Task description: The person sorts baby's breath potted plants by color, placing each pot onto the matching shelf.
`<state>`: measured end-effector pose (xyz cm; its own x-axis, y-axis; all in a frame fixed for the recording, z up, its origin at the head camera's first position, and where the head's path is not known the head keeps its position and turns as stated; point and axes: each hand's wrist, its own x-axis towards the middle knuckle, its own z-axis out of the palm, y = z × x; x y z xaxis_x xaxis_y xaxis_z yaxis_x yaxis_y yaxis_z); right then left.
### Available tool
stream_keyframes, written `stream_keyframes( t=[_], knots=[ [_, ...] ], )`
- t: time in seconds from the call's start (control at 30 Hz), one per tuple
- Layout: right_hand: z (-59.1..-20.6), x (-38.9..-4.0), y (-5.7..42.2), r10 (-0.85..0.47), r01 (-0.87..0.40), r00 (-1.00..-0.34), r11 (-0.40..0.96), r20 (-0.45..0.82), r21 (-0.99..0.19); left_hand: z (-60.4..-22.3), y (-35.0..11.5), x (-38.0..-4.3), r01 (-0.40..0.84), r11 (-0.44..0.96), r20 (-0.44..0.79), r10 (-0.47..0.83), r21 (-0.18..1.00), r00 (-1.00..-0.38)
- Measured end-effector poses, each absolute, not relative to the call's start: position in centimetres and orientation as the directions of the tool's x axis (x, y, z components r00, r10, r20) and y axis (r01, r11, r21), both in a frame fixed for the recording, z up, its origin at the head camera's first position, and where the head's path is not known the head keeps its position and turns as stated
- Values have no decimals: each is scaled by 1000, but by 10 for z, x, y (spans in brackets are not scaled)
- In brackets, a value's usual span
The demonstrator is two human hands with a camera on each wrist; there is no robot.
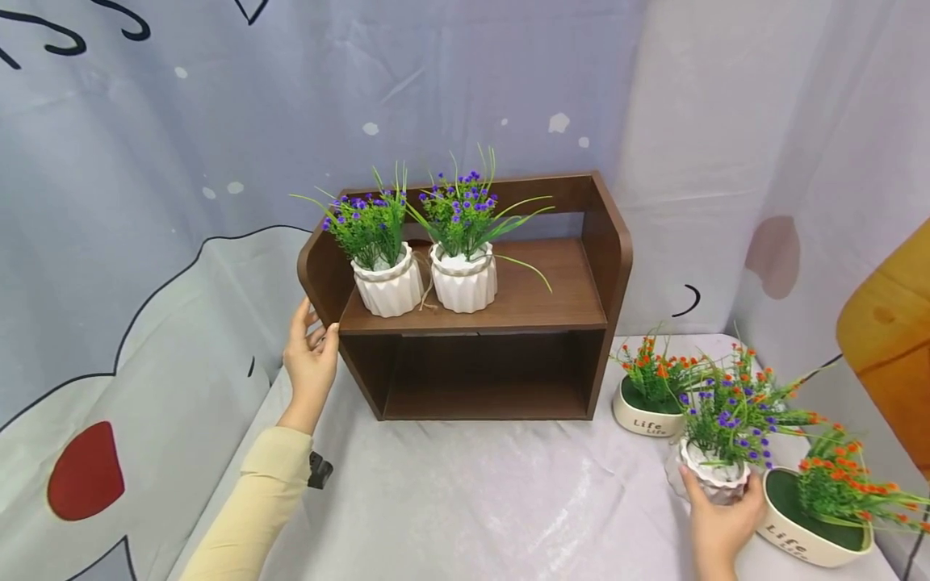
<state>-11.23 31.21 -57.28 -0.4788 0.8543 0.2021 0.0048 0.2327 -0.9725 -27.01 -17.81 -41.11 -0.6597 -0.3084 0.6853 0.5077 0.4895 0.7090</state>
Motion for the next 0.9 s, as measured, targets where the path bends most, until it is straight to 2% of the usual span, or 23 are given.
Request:
stream_keyframes(
  t=[0.37,0.73,0.9],
  knots=[
    [-571,-112,315,841,29,-504,244,197,-969,-411,-178,-270,502,498,685,-307,707,-661],
    [-573,-115,307,871,28,-473,162,130,-986,-412,-180,-271,514,492,692,-302,703,-656],
    [-575,-111,306,879,15,-457,162,137,-987,-411,-179,-270,501,498,683,-303,708,-664]
  ],
)
